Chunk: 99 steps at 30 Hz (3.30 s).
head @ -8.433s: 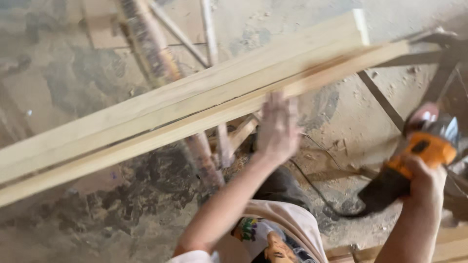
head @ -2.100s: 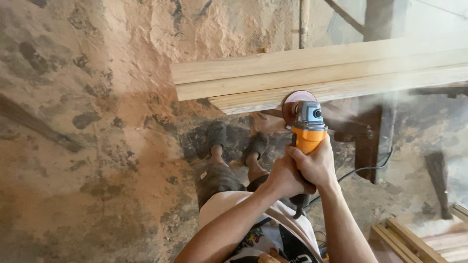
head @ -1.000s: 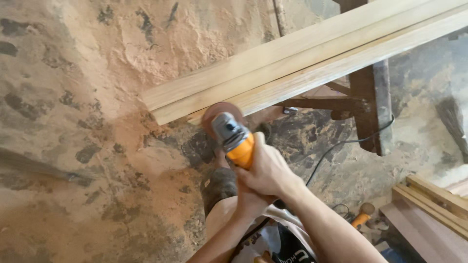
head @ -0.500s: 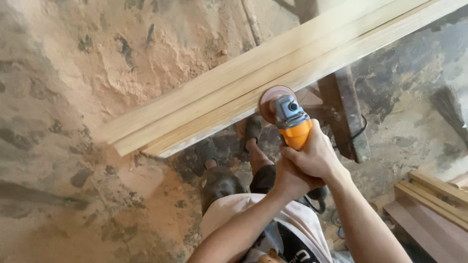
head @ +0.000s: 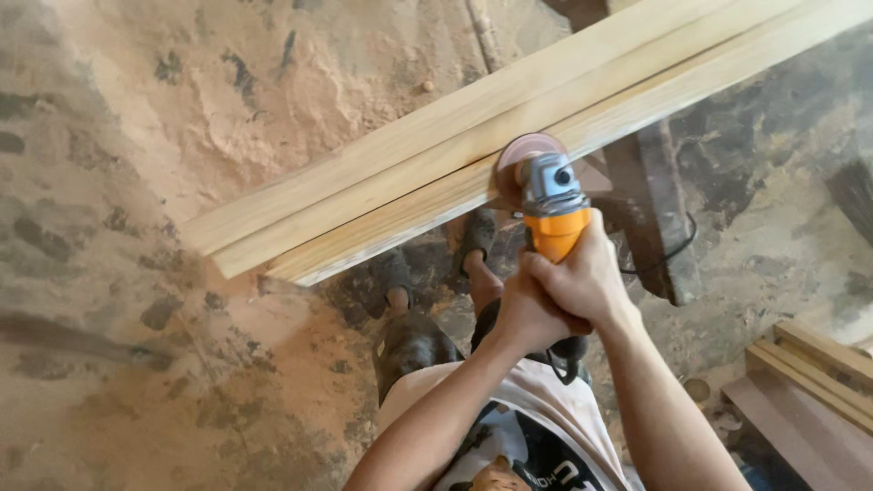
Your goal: The person uses an angle grinder with a sanding disc to smooth the surface of wooden planks resting on sawhorses. They move the tool back and forth along the length of the wood, generating sawdust.
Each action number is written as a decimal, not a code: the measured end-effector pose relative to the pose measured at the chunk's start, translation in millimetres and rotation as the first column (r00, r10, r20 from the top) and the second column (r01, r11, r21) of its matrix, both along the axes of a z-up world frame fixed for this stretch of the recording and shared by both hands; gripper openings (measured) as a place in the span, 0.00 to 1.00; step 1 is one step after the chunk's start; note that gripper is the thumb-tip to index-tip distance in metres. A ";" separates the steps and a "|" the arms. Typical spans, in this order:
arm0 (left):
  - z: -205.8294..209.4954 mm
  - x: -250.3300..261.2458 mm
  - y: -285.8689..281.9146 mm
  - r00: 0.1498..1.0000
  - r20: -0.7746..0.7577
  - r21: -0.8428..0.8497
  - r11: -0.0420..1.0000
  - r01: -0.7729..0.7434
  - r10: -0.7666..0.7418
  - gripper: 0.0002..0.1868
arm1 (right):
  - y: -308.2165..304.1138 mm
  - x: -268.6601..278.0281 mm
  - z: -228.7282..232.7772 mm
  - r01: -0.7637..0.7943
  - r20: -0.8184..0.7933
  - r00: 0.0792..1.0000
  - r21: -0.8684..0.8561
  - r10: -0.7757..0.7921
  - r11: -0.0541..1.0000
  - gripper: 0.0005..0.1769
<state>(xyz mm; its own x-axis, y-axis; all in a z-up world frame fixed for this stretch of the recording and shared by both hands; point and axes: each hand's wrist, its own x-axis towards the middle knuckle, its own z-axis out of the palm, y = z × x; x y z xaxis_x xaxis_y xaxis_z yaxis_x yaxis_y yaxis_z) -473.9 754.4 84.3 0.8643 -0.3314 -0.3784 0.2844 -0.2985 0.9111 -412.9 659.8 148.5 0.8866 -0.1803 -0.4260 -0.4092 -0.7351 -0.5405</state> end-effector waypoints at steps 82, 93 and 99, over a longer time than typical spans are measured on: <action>45.8 -14.7 33.6 0.875 -0.124 0.227 0.845 0.484 -0.468 0.60 | -25.3 -52.8 21.7 0.083 0.331 0.919 0.373 -0.216 0.924 0.49; -2.1 97.2 160.3 0.773 0.480 0.793 0.582 -0.181 -0.414 0.50 | 36.0 0.2 23.3 -0.097 0.032 0.995 -0.058 0.099 0.994 0.53; -8.1 98.6 151.0 0.787 0.463 0.834 0.501 -0.232 -0.407 0.21 | -39.0 41.7 22.9 0.025 -0.150 0.987 -0.201 -0.056 0.979 0.53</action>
<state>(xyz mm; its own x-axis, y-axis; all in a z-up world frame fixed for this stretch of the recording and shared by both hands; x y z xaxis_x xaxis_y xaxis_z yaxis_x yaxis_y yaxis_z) -375.3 905.5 76.2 0.9735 -0.2283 0.0107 -0.2272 -0.9613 0.1558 -371.3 620.9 171.4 0.8032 -0.3095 -0.5090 -0.5080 -0.8022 -0.3138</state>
